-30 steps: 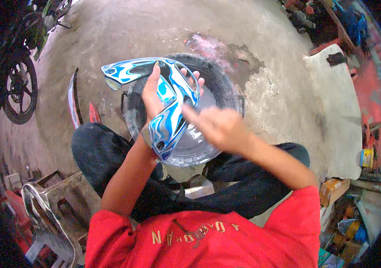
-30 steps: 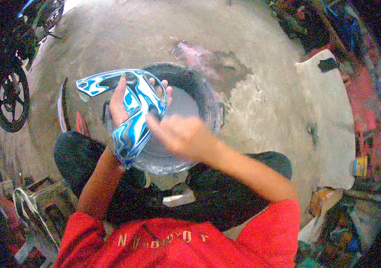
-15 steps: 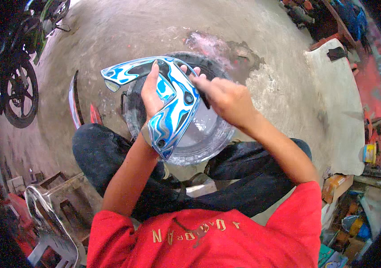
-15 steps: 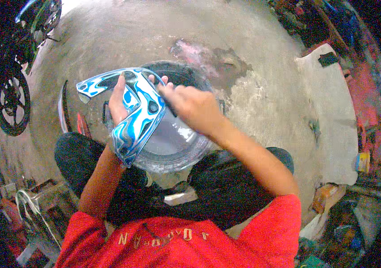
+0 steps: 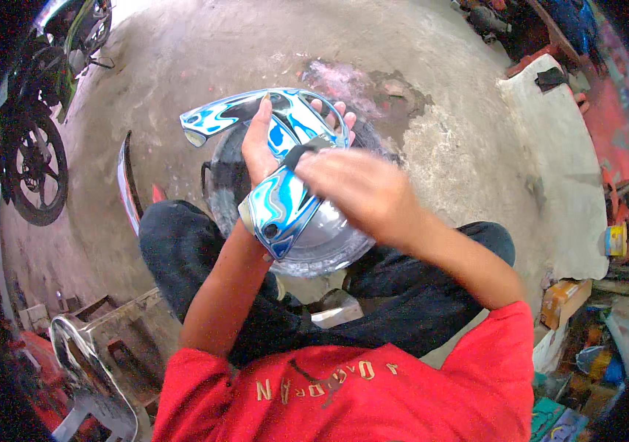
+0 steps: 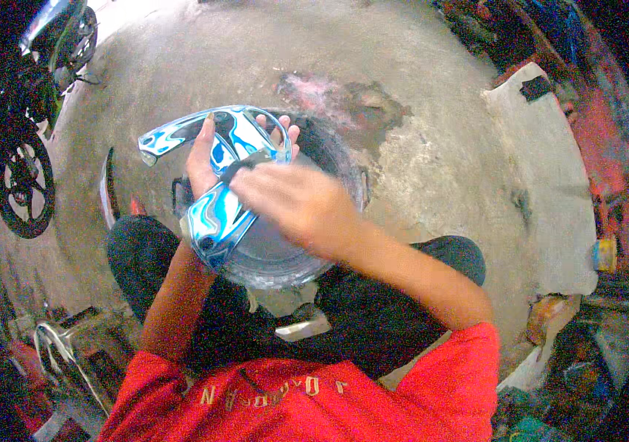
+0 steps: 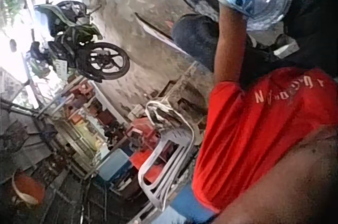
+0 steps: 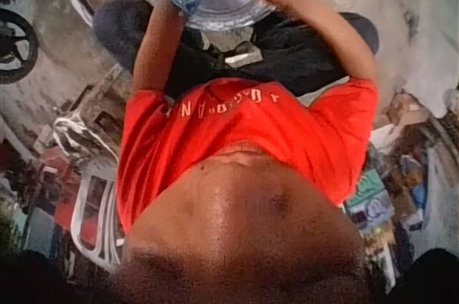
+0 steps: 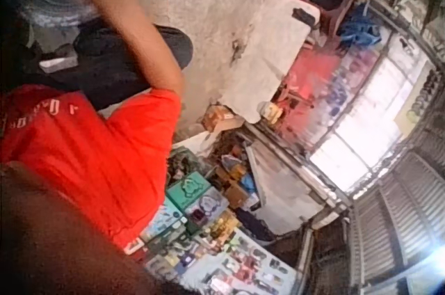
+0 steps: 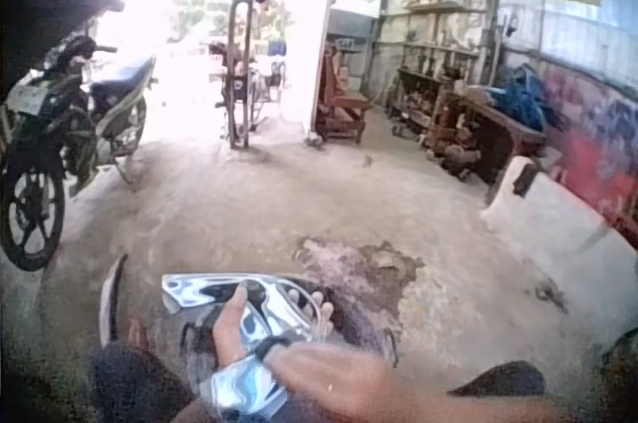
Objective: The person cleans a blue and white patterned motorcycle fairing piece using a cloth and a bucket of water.
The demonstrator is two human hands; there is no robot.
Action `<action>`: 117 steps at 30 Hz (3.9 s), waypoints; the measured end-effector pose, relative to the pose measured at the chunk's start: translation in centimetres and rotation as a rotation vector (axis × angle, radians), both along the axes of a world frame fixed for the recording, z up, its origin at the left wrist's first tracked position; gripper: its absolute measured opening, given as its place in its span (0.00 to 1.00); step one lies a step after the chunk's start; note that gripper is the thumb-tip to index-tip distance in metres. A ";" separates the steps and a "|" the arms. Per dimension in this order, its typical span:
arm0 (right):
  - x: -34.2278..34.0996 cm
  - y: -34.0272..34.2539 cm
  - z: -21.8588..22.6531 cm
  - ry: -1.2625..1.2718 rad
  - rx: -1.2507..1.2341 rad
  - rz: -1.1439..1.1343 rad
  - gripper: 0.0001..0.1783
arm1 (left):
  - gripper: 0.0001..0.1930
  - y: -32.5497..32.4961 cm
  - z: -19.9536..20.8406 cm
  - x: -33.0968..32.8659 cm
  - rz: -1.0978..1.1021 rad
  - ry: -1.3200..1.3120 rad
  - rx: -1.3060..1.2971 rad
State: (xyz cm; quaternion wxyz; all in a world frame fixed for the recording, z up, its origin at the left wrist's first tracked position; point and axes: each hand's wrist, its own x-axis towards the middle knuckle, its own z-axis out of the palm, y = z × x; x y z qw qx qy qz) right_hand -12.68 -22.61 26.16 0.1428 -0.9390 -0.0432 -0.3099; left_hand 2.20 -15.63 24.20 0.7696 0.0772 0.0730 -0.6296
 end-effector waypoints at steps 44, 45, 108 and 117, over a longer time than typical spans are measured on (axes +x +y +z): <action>-0.5 -2.9 -0.9 -0.021 0.052 -0.111 0.21 | 0.23 0.6 -0.2 0.8 0.045 -0.248 0.071; -0.4 -2.8 -0.5 -0.018 0.051 -0.109 0.21 | 0.23 0.7 -0.2 1.2 0.033 -0.231 0.072; -0.9 1.1 -2.1 -0.031 -0.126 0.146 0.23 | 0.29 0.6 -1.4 0.7 -0.166 -0.062 -0.131; -0.9 1.2 -1.5 -0.029 -0.102 0.091 0.22 | 0.34 1.0 -0.1 0.5 -0.118 -0.131 -0.092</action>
